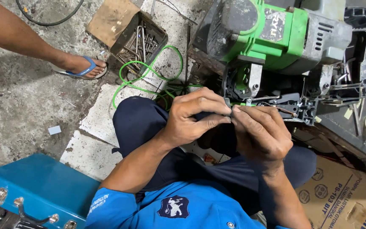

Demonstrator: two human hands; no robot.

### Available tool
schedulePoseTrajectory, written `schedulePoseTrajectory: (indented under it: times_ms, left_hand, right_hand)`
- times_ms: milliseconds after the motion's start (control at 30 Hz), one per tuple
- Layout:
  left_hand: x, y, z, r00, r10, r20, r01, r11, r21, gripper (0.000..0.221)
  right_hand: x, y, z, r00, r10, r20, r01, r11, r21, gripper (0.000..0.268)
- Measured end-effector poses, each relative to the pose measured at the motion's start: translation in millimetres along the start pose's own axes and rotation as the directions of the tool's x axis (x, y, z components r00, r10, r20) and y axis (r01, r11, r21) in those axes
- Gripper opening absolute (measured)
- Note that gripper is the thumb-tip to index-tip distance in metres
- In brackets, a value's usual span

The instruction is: Repairing a power tool by stripping wires, applying adhesive, and reassembling internal components.

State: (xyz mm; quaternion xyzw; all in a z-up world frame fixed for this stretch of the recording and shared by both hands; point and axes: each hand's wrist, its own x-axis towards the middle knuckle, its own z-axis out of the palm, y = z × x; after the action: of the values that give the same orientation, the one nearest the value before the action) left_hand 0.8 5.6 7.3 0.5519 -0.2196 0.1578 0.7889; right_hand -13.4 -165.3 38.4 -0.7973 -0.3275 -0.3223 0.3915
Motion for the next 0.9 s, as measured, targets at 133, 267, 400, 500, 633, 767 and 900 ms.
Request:
schedulePoseTrajectory:
  times_ms: [133, 267, 400, 500, 633, 767, 900]
  left_hand:
    - [0.1, -6.5, -3.6, 0.999, -0.021, -0.03, 0.024, 0.996, 0.085, 0.015]
    - [3.1, -14.6, -13.6, 0.986, -0.09, -0.143, 0.113, 0.98, 0.165, 0.015]
    - [3.6, -21.0, -11.3, 0.96, -0.156, -0.231, 0.184, 0.978, 0.104, 0.018]
    - [5.1, -22.0, -10.2, 0.956, -0.173, -0.237, 0.206, 0.971, 0.121, 0.018]
    - [6.2, -21.2, -9.5, 0.953, -0.2, -0.226, 0.233, 0.963, 0.132, 0.018]
    - [6.8, -23.4, -6.9, 0.956, -0.193, -0.219, 0.227, 0.964, 0.141, 0.018]
    - [7.6, -23.1, -4.9, 0.958, -0.2, -0.207, 0.232, 0.962, 0.142, 0.018]
  right_hand:
    - [-9.7, 8.1, -12.6, 0.999, 0.04, -0.019, -0.043, 0.987, -0.154, 0.01]
    - [-3.5, 8.4, -20.3, 0.988, 0.151, 0.038, -0.134, 0.947, -0.294, 0.022]
    - [-5.6, 6.8, -14.3, 0.975, 0.208, 0.074, -0.175, 0.934, -0.313, 0.024]
    - [-7.9, 8.4, -9.5, 0.967, 0.25, 0.048, -0.22, 0.917, -0.332, 0.019]
    - [-11.6, 11.3, -4.1, 0.966, 0.257, 0.01, -0.236, 0.904, -0.357, 0.011]
    - [-12.6, 10.8, -4.8, 0.965, 0.262, -0.003, -0.245, 0.895, -0.373, 0.012]
    - [-2.9, 5.6, -4.4, 0.955, 0.292, -0.054, -0.294, 0.906, -0.306, 0.019]
